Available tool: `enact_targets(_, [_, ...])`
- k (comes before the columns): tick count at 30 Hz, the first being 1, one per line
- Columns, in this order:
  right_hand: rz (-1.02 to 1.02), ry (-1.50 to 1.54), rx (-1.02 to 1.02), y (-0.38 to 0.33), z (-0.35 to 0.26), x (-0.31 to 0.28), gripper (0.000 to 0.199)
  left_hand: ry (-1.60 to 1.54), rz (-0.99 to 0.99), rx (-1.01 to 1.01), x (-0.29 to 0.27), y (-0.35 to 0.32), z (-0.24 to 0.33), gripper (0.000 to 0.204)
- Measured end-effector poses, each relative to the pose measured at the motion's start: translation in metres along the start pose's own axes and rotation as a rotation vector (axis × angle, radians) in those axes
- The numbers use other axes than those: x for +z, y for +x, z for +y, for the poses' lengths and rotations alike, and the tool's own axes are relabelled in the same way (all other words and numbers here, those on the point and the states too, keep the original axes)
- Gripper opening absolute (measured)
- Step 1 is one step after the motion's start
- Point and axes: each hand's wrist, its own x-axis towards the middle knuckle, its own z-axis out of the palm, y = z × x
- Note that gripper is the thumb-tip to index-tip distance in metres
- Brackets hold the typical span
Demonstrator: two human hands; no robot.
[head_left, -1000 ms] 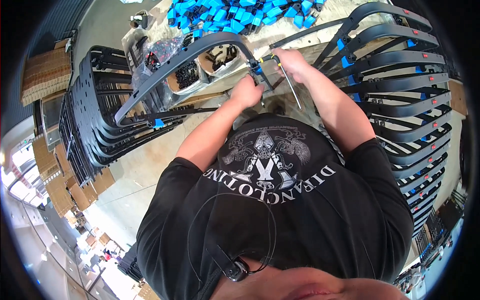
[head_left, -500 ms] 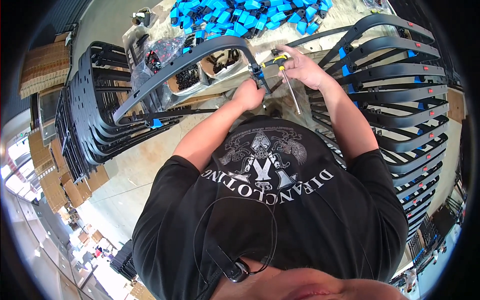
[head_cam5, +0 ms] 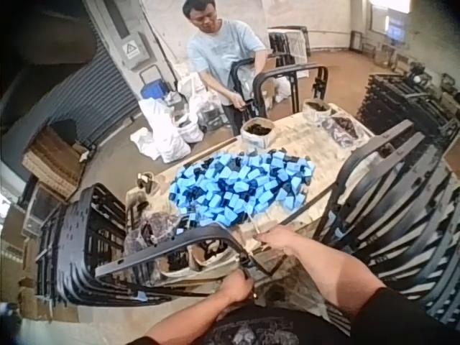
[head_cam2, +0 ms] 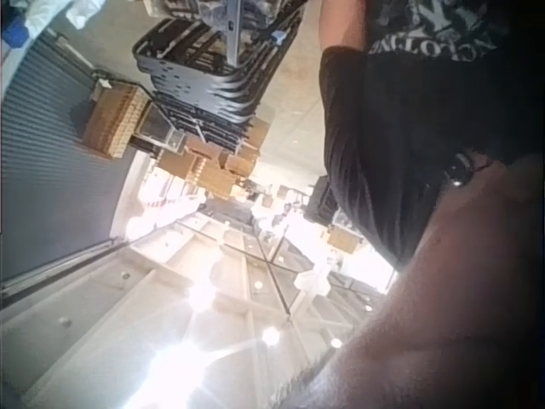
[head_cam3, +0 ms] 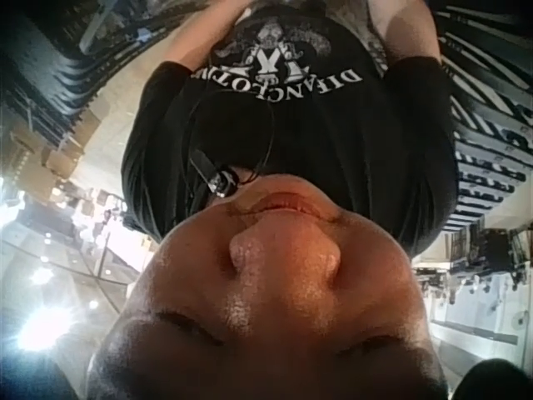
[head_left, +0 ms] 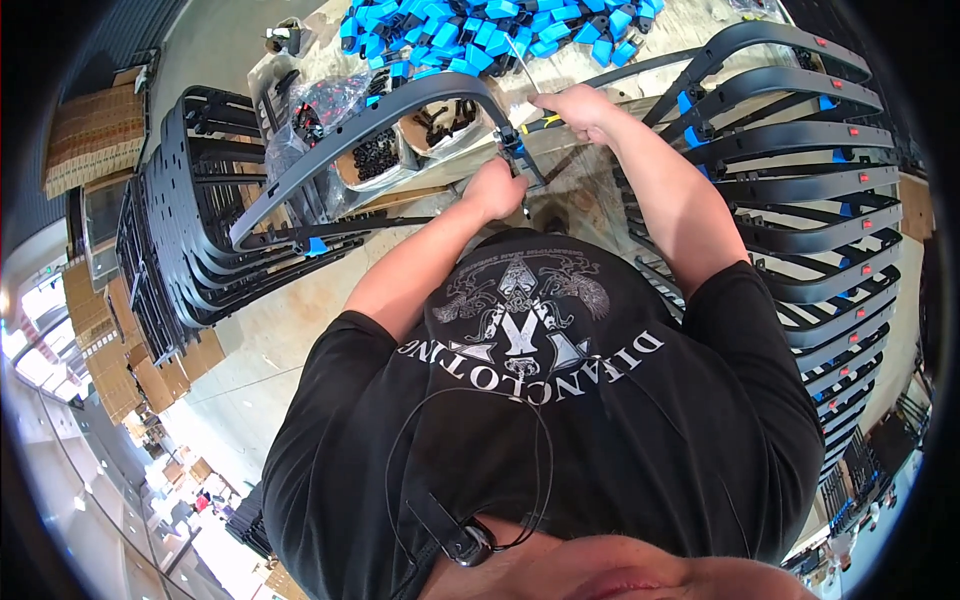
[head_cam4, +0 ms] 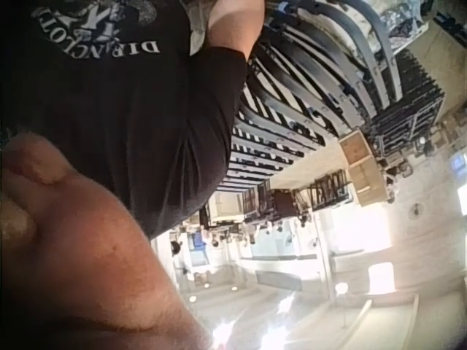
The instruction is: Assembling metal rack components by attaching plastic end caps and securing them with a tool.
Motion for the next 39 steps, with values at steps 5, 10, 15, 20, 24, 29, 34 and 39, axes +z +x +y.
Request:
enact_targets(5, [0.014, -0.058, -0.096, 0.003, 0.002, 0.010, 0.046, 0.005, 0.069, 0.030, 0.003, -0.005, -0.006, 0.039])
enact_targets(10, [-0.041, 0.169, -0.297, 0.020, 0.028, 0.011, 0.039, -0.689, -0.170, -0.071, -0.030, -0.036, 0.021, 0.020])
enact_targets(15, [-0.071, 0.248, -0.266, 0.018, 0.030, 0.013, 0.037, -1.579, -0.612, -0.136, -0.061, -0.032, 0.020, 0.018])
enact_targets(20, [-0.081, 0.220, -0.232, 0.015, 0.018, 0.018, 0.039, -0.168, 0.022, 0.169, 0.009, -0.011, -0.012, 0.040])
enact_targets(24, [-0.013, 0.209, -0.291, 0.015, 0.024, 0.026, 0.041, 0.140, 0.220, 0.047, 0.017, -0.008, -0.002, 0.038])
enact_targets(29, [0.083, 0.153, -0.343, 0.018, 0.031, 0.024, 0.043, -1.652, -0.570, -0.118, -0.055, -0.033, 0.021, 0.019])
enact_targets(34, [0.055, 0.178, -0.395, 0.005, 0.021, 0.027, 0.040, 0.055, 0.178, 0.128, 0.010, -0.016, -0.005, 0.043])
enact_targets(39, [0.195, 0.009, -0.570, 0.002, 0.027, 0.026, 0.035, -0.034, -0.119, 0.114, -0.018, -0.006, -0.002, 0.045])
